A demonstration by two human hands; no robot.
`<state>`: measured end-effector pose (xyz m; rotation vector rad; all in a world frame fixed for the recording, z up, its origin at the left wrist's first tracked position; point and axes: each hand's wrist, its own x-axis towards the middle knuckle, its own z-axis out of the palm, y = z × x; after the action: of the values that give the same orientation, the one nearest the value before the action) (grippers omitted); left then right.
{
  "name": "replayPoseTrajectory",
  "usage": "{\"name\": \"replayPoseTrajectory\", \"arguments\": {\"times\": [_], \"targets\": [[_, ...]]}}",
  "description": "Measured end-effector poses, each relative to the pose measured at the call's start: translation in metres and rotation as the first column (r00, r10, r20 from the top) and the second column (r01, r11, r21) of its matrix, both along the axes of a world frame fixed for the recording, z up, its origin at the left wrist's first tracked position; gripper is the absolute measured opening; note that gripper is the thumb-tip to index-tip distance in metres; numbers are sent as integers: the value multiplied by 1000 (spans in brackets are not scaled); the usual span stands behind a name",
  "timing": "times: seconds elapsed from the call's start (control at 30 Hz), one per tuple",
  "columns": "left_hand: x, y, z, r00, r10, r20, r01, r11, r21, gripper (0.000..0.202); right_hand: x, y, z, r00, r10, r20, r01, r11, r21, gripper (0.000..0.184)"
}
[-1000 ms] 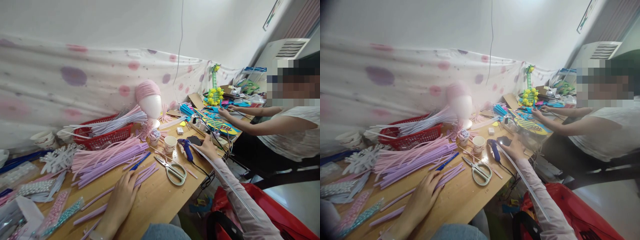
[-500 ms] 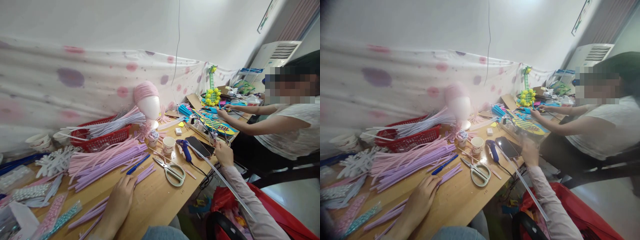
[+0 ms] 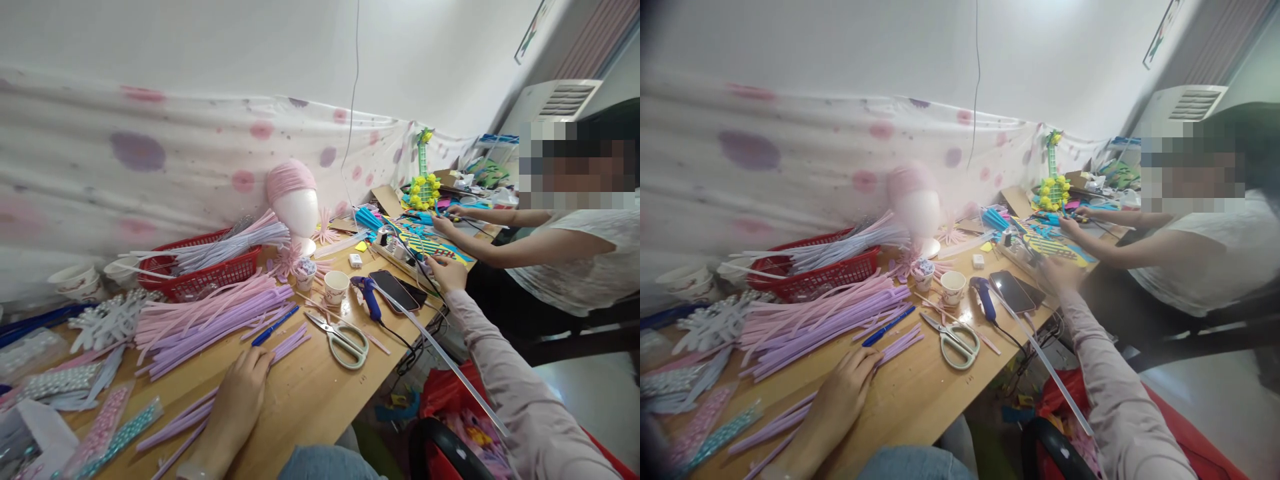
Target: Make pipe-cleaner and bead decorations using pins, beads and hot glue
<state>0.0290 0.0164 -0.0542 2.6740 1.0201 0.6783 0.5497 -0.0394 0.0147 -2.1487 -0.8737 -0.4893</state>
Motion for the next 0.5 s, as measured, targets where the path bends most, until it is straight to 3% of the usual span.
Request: {"name": "replayPoseTrajectory", "arguments": {"times": [0.5], "targets": [[-2,1,-10,999,-6,-45,9,998,65,46,-5,3,-10,992,-8,127,11,1000,-18,38]]}}
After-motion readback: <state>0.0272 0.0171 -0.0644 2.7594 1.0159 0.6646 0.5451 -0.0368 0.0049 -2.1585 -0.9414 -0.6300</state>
